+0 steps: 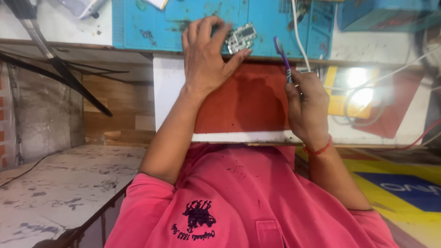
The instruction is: The person uses a purple-handled tool to scrape and clean the surface of a small green circuit board held in their left hand. They repeatedly scrape different areas of the board while it rests on a red mat on a cluttered workbench.
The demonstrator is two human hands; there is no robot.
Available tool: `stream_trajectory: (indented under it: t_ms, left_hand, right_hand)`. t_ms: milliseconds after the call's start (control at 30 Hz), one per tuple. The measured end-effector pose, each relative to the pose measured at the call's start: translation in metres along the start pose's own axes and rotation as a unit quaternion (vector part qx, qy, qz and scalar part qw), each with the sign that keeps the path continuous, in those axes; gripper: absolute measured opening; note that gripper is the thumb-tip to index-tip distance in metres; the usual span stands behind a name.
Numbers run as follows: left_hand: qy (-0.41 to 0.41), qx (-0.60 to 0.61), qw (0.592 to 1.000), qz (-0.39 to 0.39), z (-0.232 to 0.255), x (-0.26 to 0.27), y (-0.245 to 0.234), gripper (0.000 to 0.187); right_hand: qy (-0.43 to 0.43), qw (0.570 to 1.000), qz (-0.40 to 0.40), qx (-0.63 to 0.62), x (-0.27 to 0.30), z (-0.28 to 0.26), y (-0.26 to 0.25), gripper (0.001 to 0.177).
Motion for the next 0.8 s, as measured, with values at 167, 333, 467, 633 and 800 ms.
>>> stream_trajectory:
  t_ms: [167,333,467,633,800]
  left_hand:
    - [-0.001,0.001,1.000,0.000,-0.010,0.002,0.010,0.051]
    - [0.032,0.014,0.999,0.033,-0.017,0.013,0.017,0.054]
    - [0.046,0.013,0.998,0.039,-0.016,0.012,0.017,0.052]
    - [0.038,0.032,0.998,0.032,-0.018,0.014,0.015,0.055]
    - [0.027,0.055,0.998,0.029,-0.021,0.019,0.017,0.062]
  right_hand:
    - [0.091,0.994,-0.042,-0.049,-0.024,0.001,0.004,0.045]
    - [-0.011,0.999,-0.035,0.012,-0.025,-0.006,0.009,0.046]
    - [-0.005,0.999,-0.027,0.030,-0.034,-0.009,0.017,0.049]
    - [-0.059,0.993,-0.069,0.074,-0.033,-0.034,0.041,0.055]
    - [-0.034,0.994,-0.074,0.071,-0.034,-0.032,0.034,0.047]
Point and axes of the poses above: each hand's wrist, its own x-axis away from the middle knuckle, its own y-axis out of the palm, z = x × y, the point moved 7 cm from there along -x, towards the middle knuckle, and after that the axes turned 1 degree about -z, right-handed, at the moved point
